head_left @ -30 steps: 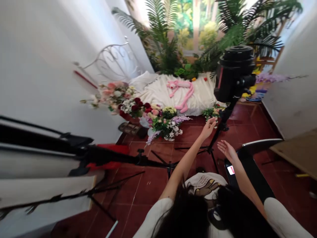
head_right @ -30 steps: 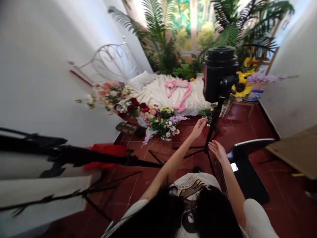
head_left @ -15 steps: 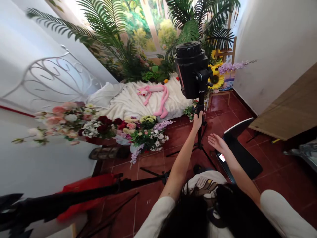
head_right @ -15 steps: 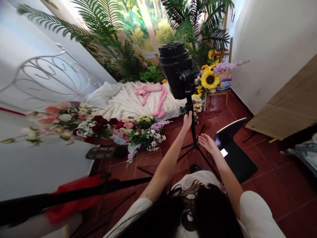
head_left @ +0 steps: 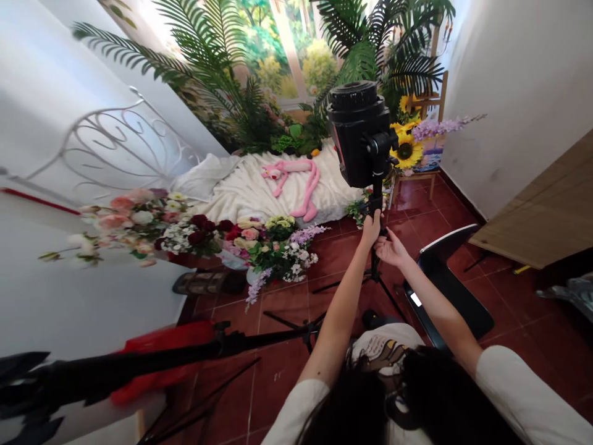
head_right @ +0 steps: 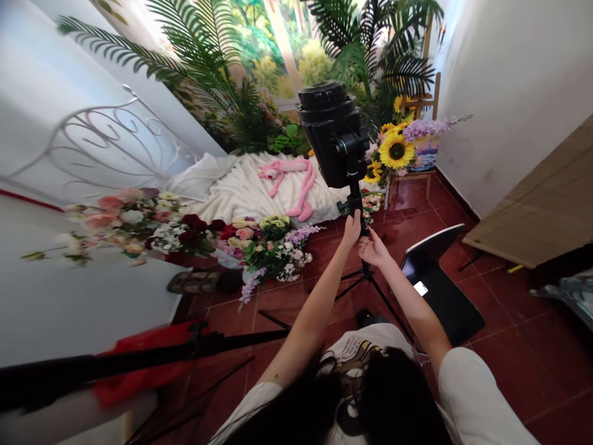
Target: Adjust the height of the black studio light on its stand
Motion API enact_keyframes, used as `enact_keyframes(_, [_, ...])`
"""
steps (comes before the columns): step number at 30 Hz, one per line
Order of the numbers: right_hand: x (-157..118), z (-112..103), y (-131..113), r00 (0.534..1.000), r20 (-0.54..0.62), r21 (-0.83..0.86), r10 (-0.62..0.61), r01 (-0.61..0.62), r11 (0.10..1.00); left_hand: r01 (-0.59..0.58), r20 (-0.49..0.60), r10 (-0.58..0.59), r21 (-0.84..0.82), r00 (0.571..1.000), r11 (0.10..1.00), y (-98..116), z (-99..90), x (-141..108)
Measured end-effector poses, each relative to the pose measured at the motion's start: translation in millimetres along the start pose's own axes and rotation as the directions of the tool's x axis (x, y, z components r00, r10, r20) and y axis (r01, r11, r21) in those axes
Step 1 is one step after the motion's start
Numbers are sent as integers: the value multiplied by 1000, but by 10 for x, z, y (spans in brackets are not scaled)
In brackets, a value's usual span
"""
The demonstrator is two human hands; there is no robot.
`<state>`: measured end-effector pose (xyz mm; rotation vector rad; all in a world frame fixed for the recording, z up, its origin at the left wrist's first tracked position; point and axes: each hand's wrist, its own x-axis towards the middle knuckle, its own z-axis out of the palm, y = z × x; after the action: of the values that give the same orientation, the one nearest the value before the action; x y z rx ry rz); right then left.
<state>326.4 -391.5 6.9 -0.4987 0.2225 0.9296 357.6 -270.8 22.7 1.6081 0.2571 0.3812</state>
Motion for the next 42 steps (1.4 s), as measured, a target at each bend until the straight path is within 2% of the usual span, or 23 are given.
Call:
enact_keyframes(9, [67, 59, 81, 998, 31, 227, -52, 44, 973, 15, -20, -15, -4, 1000, 1000, 28, -6, 1])
enact_keyframes(13, [129, 81, 110, 996, 3, 208, -94, 91, 974, 47, -28, -47, 17, 999, 999, 24, 3, 7])
enact_keyframes(19, [194, 67, 137, 991, -57, 213, -120, 130, 968, -13, -18, 12, -14, 1000, 1000, -26, 16, 37])
enact_keyframes(23, [190, 62, 142, 992, -42, 241, -119, 126, 962, -4, 0, 4, -14, 1000, 1000, -37, 6, 37])
enact_keyframes(26, [199, 83, 147, 986, -47, 171, -159, 165, 971, -20, 8, 20, -9, 1000, 1000, -22, -4, 32])
enact_keyframes(29, [200, 107, 96, 954, -124, -132, -274, 258, 957, -24, 25, 24, -5, 999, 1000, -18, -8, 36])
enact_keyframes(30, [186, 109, 57, 924, -144, -293, -353, 301, 907, -20, 29, 20, -1, 999, 1000, -22, -8, 38])
enact_keyframes(31, [160, 106, 6, 886, -134, -471, -445, 338, 815, -17, 27, 17, 3, 999, 1000, -29, -7, 41])
enact_keyframes(32, [123, 97, -53, 841, -85, -644, -534, 363, 674, -16, 21, 16, 5, 1000, 1000, -37, -7, 43])
enact_keyframes(33, [77, 83, -117, 799, -4, -785, -602, 370, 496, -18, 14, 18, 4, 1000, 1000, -48, -7, 44])
enact_keyframes(35, [-24, 47, -239, 745, 175, -933, -644, 334, 134, -25, 4, 25, -8, 1000, 1000, -70, -9, 44])
enact_keyframes(36, [-69, 29, -288, 727, 241, -951, -643, 310, -6, -28, 6, 28, -18, 1000, 999, -80, -10, 43])
enact_keyframes(37, [-104, 14, -326, 697, 290, -949, -655, 297, -104, -30, 11, 30, -30, 999, 999, -89, -12, 41])
enact_keyframes(39, [-129, 4, -367, 613, 346, -932, -710, 314, -183, -29, 19, 30, -61, 999, 998, -102, -11, 37])
enact_keyframes(41, [-97, 35, -372, 519, 370, -907, -770, 381, -179, -26, 10, 27, -101, 1000, 995, -108, -3, 37])
enact_keyframes(42, [-64, 69, -366, 487, 383, -890, -785, 422, -173, -18, 4, 19, -126, 1000, 992, -111, 4, 40])
